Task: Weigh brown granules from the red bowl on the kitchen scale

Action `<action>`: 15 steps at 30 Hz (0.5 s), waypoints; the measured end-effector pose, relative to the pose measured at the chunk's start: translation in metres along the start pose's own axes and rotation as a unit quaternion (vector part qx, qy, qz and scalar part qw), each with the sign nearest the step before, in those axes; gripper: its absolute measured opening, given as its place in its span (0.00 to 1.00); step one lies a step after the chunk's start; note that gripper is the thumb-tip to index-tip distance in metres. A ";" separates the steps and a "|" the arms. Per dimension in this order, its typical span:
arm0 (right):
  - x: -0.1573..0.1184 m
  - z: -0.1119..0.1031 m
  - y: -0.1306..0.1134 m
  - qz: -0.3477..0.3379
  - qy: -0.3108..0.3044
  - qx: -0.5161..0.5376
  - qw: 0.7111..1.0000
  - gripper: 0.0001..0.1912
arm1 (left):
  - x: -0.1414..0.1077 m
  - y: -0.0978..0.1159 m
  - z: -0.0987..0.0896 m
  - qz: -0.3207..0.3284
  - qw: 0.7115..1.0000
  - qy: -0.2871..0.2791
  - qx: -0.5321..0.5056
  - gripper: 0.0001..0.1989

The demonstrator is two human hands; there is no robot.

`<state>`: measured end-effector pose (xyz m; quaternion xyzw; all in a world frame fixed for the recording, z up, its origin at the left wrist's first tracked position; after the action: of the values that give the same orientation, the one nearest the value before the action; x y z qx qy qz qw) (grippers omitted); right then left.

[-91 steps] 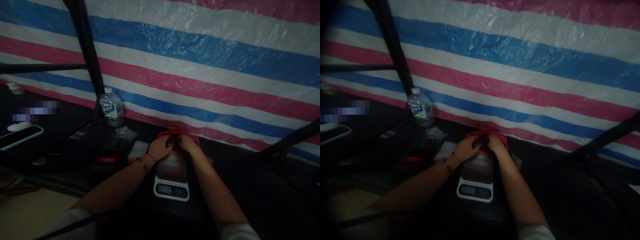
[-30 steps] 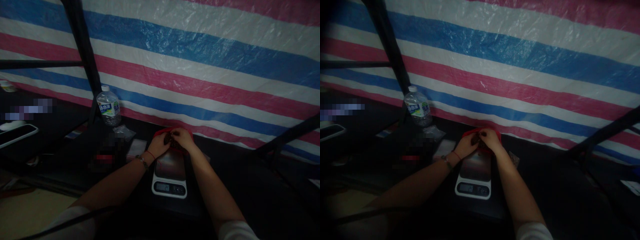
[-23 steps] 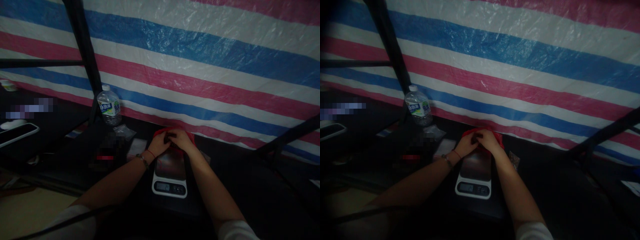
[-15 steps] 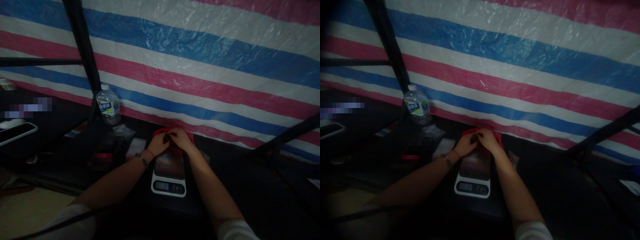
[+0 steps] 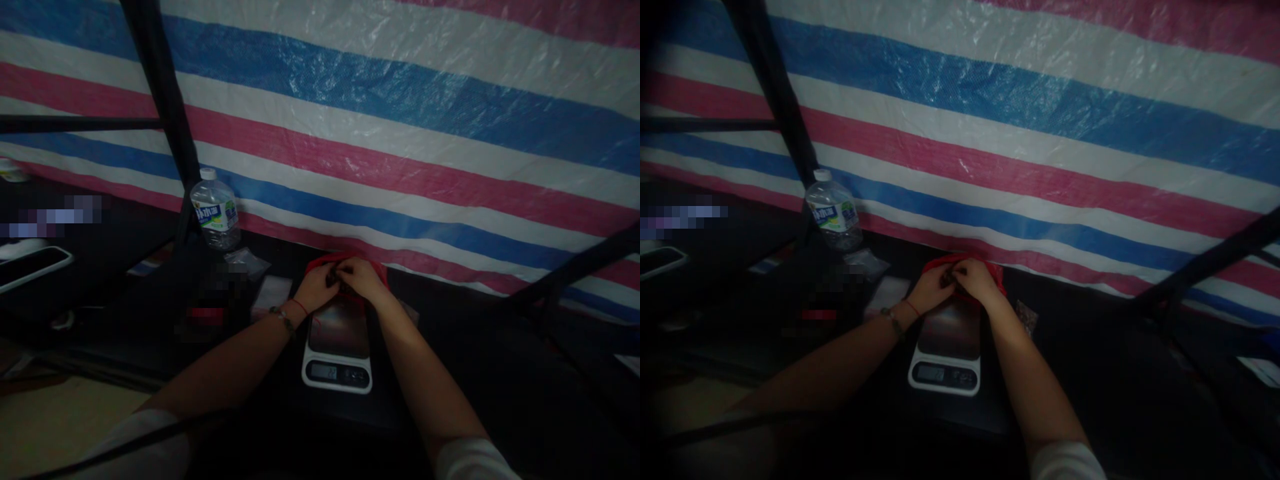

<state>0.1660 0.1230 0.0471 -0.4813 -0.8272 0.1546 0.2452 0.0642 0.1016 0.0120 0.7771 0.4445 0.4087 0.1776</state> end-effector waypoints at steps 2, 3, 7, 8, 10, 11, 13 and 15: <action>-0.001 -0.004 0.000 -0.002 0.013 0.007 1.000 0.09 | 0.000 -0.002 0.000 -0.007 1.000 0.006 0.000 0.21; -0.001 -0.007 0.001 0.000 0.027 0.010 1.000 0.09 | 0.000 -0.003 0.000 -0.009 1.000 0.010 0.001 0.21; -0.001 -0.004 0.006 0.016 0.035 0.045 0.998 0.09 | -0.001 -0.006 0.002 -0.006 1.000 0.020 0.003 0.24; -0.001 0.001 0.008 0.023 0.023 0.060 0.998 0.09 | -0.002 -0.006 0.003 -0.005 1.000 0.019 0.005 0.25; 0.000 0.007 0.010 0.036 0.013 0.087 0.995 0.09 | -0.002 -0.006 0.005 -0.005 1.000 0.012 0.013 0.28; 0.000 0.008 0.011 0.041 0.018 0.098 0.994 0.09 | -0.002 -0.006 0.006 -0.004 1.000 0.008 0.017 0.29; 0.000 0.008 0.014 0.049 0.034 0.116 0.991 0.08 | -0.002 -0.006 0.008 0.001 1.000 -0.001 0.021 0.30; -0.001 0.009 0.016 0.058 0.037 0.131 0.989 0.08 | -0.003 -0.006 0.010 0.007 1.000 -0.007 0.017 0.31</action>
<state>0.1727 0.1301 0.0314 -0.4980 -0.7607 0.2574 0.3273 0.0682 0.1034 0.0013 0.7859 0.4450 0.3967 0.1643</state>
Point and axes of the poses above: each hand's wrist, its own x-axis towards the middle knuckle, its own z-axis out of the palm, y = z × x, the point moved 8 cm from there along x, towards the middle knuckle, and after that the axes turned 2 degrees about x, right-handed, at the moved point
